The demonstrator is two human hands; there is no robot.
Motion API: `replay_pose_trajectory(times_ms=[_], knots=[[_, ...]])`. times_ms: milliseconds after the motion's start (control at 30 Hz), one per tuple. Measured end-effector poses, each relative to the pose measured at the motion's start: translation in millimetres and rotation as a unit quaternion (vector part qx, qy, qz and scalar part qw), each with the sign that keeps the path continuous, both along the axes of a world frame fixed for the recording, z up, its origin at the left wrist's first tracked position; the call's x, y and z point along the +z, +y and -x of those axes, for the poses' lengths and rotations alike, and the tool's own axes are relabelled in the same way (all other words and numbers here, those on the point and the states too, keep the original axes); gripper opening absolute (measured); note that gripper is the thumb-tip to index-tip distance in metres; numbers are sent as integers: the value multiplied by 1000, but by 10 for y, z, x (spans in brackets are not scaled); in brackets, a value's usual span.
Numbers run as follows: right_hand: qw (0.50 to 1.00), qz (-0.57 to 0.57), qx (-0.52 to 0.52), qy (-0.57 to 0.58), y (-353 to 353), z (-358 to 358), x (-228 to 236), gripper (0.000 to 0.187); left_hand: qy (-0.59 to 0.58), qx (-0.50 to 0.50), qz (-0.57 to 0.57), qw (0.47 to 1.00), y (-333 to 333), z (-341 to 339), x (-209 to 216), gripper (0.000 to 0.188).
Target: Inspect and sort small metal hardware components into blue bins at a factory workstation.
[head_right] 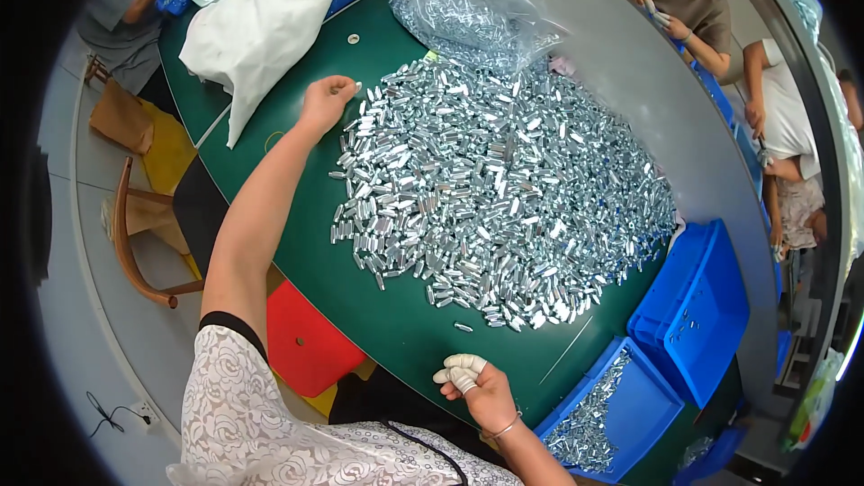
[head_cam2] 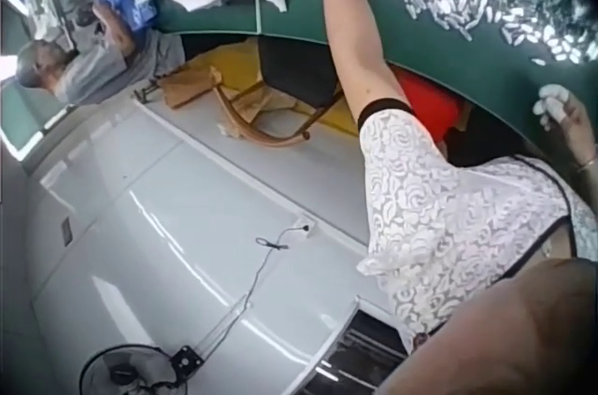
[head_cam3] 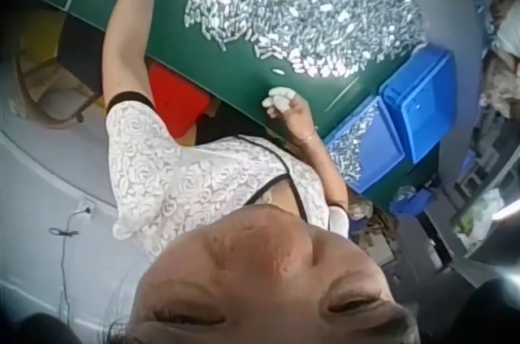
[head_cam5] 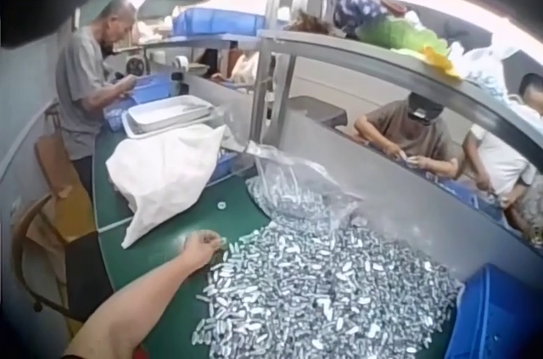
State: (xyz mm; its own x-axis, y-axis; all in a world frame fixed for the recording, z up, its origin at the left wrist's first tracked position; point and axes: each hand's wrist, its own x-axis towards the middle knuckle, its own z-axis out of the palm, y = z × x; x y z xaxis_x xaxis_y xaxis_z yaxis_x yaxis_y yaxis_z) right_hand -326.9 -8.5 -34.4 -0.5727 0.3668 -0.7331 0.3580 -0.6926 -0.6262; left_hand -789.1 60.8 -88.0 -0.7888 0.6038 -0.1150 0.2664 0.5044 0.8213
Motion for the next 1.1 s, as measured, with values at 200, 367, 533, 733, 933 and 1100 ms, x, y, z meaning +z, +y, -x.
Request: replay_pose_trajectory(times_ms=[200,367,533,733,933,1100], knots=[[986,-126,95,52,396,914,118,17,-495,-102,-314,804,-696,-483,300,15],[975,-169,113,88,530,2114,-31,19,-583,-105,-317,741,-1391,-731,418,15],[956,-226,140,124,426,3053,-341,20,-599,-74,-325,728,-1996,-799,405,16],[882,-425,147,140,512,3734,-813,26,-572,-17,-325,753,-2367,-873,319,16],[842,-461,232,155,95,3288,-334,30,-500,21,-315,807,-2488,-906,217,14],[918,-261,232,190,-98,2588,-159,14,-470,0,-311,826,-2262,-1146,194,14]])
